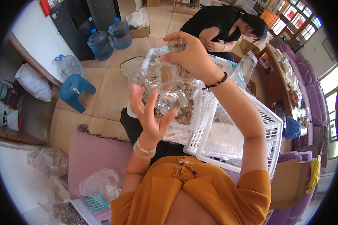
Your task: The person packs small wrapped items from a plastic basket into plastic bags and seals the bags by hand using their adhesive strips.
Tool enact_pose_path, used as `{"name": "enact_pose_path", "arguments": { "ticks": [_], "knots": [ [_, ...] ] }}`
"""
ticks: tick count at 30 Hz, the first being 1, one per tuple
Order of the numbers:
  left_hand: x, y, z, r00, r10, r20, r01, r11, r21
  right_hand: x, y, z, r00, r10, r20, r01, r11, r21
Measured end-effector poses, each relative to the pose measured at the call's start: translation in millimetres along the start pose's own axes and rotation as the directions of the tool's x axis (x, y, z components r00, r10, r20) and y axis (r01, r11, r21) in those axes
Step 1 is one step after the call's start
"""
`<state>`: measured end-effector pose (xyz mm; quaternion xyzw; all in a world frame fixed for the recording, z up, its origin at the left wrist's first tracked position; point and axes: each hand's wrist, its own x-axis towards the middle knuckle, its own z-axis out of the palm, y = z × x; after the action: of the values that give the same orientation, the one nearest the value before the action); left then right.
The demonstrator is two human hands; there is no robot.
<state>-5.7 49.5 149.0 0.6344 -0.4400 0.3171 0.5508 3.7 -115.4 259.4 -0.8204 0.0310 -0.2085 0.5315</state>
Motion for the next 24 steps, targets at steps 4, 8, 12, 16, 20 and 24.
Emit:
{"name": "enact_pose_path", "arguments": {
  "ticks": [4,8,12,16,20,24],
  "knots": [
    [37.9,16.0,-8.2,0.998,0.007,0.059,-0.023,0.959,0.282,-4.3,-6.7,-2.3,0.997,0.077,0.022,-0.079,0.991,0.109],
    [46.2,12.1,-9.1,0.999,0.014,0.043,-0.023,0.976,0.218,-7.6,-11.9,-3.7,0.997,0.074,0.017,-0.076,0.986,0.148],
    [49.3,15.0,-14.2,0.996,0.086,0.025,-0.089,0.974,0.208,-8.4,-13.5,-4.8,0.998,0.062,-0.02,-0.059,0.992,0.108],
    [46.9,15.9,-22.9,0.994,0.1,-0.042,-0.1,0.995,0.016,-7.7,-10.2,-4.5,0.998,0.068,-0.001,-0.067,0.987,0.147],
    [40.2,25.4,-54.9,0.861,0.218,-0.46,-0.202,0.976,0.085,-6.6,-5.7,-11.1,0.994,0.107,-0.024,-0.102,0.982,0.161],
    [47.0,-9.4,-136.2,0.462,0.445,-0.767,0.186,0.797,0.574,-6.1,-4.7,-15.3,0.993,0.12,-0.005,-0.117,0.972,0.206]
  ]
}}
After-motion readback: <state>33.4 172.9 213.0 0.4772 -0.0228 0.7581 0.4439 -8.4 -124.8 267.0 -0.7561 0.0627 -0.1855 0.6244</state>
